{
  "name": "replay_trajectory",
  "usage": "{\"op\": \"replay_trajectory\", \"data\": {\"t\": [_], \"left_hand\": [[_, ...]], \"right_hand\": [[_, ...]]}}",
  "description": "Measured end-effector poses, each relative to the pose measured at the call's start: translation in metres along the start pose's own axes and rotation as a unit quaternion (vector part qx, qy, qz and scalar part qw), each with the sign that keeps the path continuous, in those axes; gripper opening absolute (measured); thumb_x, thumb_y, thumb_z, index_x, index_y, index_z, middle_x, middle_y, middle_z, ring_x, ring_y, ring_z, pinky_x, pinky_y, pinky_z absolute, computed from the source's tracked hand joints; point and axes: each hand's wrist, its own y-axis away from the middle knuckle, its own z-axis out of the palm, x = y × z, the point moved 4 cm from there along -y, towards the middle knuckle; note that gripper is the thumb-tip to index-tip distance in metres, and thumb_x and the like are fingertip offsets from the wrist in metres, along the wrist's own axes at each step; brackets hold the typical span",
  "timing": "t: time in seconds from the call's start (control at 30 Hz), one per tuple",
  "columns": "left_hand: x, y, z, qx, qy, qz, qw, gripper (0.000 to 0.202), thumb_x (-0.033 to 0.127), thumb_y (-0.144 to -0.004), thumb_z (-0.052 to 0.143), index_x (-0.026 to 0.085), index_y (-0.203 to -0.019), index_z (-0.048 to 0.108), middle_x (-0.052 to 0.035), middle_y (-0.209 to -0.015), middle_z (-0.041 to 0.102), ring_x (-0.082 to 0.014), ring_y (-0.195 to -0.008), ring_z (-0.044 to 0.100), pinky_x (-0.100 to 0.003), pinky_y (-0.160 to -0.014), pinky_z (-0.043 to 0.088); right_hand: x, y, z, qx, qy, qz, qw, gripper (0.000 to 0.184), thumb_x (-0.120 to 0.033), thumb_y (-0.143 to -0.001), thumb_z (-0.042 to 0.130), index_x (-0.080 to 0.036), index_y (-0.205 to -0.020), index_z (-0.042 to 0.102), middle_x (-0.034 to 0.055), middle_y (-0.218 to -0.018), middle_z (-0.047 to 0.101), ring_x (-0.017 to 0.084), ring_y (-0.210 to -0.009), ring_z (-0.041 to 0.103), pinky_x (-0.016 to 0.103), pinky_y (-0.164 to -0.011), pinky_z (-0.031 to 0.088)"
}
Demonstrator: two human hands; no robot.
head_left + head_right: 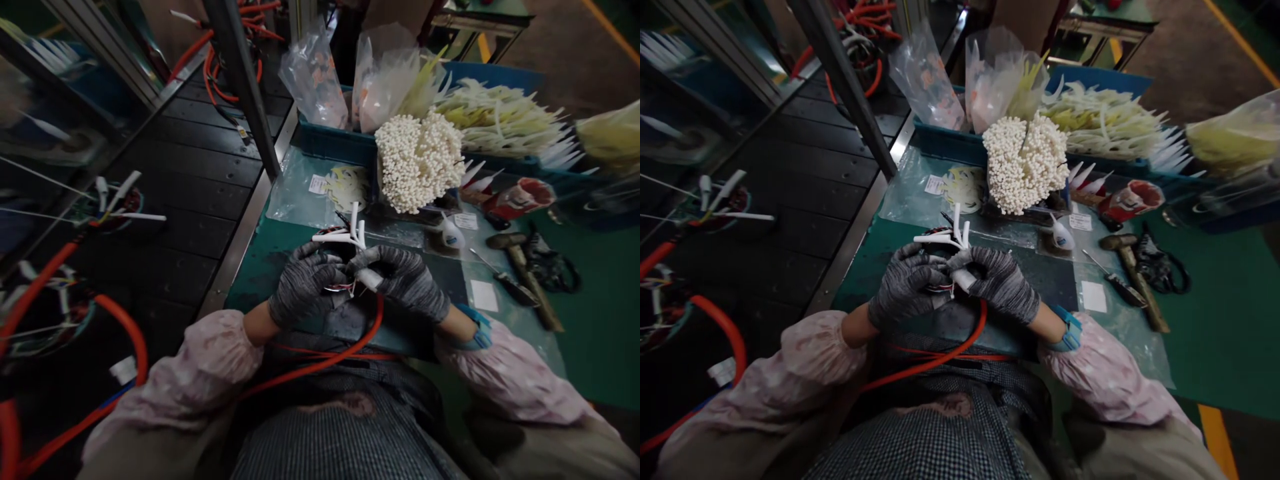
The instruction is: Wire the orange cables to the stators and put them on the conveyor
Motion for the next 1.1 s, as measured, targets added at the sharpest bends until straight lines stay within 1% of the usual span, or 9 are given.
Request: {"op": "replay_trajectory", "data": {"t": [0.27,0.33,0.43,0.6,0.7,0.8,0.93,1.03,1.1], "left_hand": [[0.001,-0.002,-0.003,0.005,-0.018,0.01,1.0,0.015,0.038,-0.099,0.077,0.024,-0.105,0.073,-0.0015,-0.105,0.082,-0.0196,-0.104,0.077,-0.042,-0.117,0.046],[0.002,-0.002,-0.002,-0.005,-0.018,0.005,1.0,0.015,0.038,-0.099,0.077,0.024,-0.104,0.073,-0.0009,-0.103,0.082,-0.0197,-0.102,0.077,-0.042,-0.117,0.045],[0.004,-0.001,-0.001,-0.013,-0.011,-0.02,1.0,0.011,0.036,-0.1,0.074,0.025,-0.102,0.072,0.0009,-0.101,0.082,-0.0191,-0.1,0.078,-0.043,-0.117,0.044],[0.005,0.0,-0.001,-0.009,0.006,-0.046,0.999,0.007,0.032,-0.099,0.072,0.025,-0.099,0.072,0.0017,-0.101,0.082,-0.0191,-0.102,0.078,-0.044,-0.119,0.042],[0.005,-0.001,0.0,-0.012,0.002,-0.04,0.999,0.012,0.035,-0.102,0.071,0.024,-0.096,0.072,0.0005,-0.099,0.083,-0.0192,-0.101,0.078,-0.044,-0.118,0.042],[0.004,-0.004,-0.002,-0.01,-0.016,-0.018,1.0,0.018,0.04,-0.104,0.069,0.024,-0.099,0.074,-0.0009,-0.103,0.084,-0.0209,-0.104,0.078,-0.045,-0.117,0.044],[-0.001,-0.002,-0.004,-0.051,-0.01,0.005,0.999,0.013,0.036,-0.105,0.071,0.026,-0.099,0.076,0.0023,-0.112,0.084,-0.0187,-0.115,0.076,-0.044,-0.122,0.04],[-0.003,0.006,-0.01,-0.082,-0.104,0.042,0.99,0.011,0.035,-0.104,0.073,0.032,-0.113,0.078,0.0011,-0.124,0.081,-0.0225,-0.125,0.07,-0.048,-0.122,0.041],[-0.004,0.009,-0.017,-0.101,-0.177,0.045,0.978,0.018,0.033,-0.103,0.074,0.036,-0.121,0.078,-0.0011,-0.118,0.08,-0.0247,-0.118,0.07,-0.047,-0.112,0.049]], "right_hand": [[-0.004,0.011,0.004,-0.07,0.072,-0.104,0.989,0.016,-0.028,-0.098,0.069,-0.027,-0.108,0.082,0.0035,-0.1,0.084,0.018,-0.085,0.078,0.032,-0.077,0.064],[0.002,0.016,0.008,-0.103,0.116,-0.076,0.985,0.017,-0.035,-0.1,0.07,-0.029,-0.111,0.082,0.0029,-0.098,0.084,0.018,-0.08,0.076,0.03,-0.071,0.06],[0.013,0.022,0.006,-0.077,0.168,-0.026,0.982,0.022,-0.046,-0.102,0.071,-0.028,-0.111,0.081,0.0022,-0.087,0.081,0.018,-0.071,0.073,0.029,-0.064,0.056],[-0.001,0.035,0.01,-0.121,0.17,-0.181,0.961,0.021,-0.041,-0.104,0.064,-0.031,-0.1,0.082,0.0043,-0.099,0.085,0.023,-0.084,0.078,0.033,-0.071,0.059],[-0.013,0.028,0.023,-0.134,0.131,-0.176,0.967,0.025,-0.036,-0.109,0.056,-0.028,-0.107,0.079,0.0027,-0.093,0.083,0.019,-0.078,0.076,0.03,-0.07,0.06],[-0.013,-0.006,0.029,-0.005,0.171,-0.135,0.976,0.024,-0.038,-0.107,0.057,-0.026,-0.1,0.077,0.0011,-0.086,0.078,0.018,-0.073,0.072,0.03,-0.069,0.059],[-0.007,-0.047,0.012,0.143,0.211,-0.141,0.957,0.025,-0.035,-0.106,0.053,-0.024,-0.101,0.074,0.0089,-0.104,0.077,0.026,-0.1,0.072,0.045,-0.095,0.06],[-0.003,-0.039,-0.01,0.229,0.206,-0.122,0.943,0.025,-0.033,-0.107,0.049,-0.025,-0.119,0.069,0.0111,-0.118,0.073,0.026,-0.115,0.069,0.05,-0.11,0.056],[0.004,-0.021,-0.014,0.257,0.206,-0.085,0.94,0.035,-0.039,-0.101,0.061,-0.022,-0.131,0.065,0.0143,-0.126,0.071,0.029,-0.12,0.067,0.053,-0.112,0.055]]}}
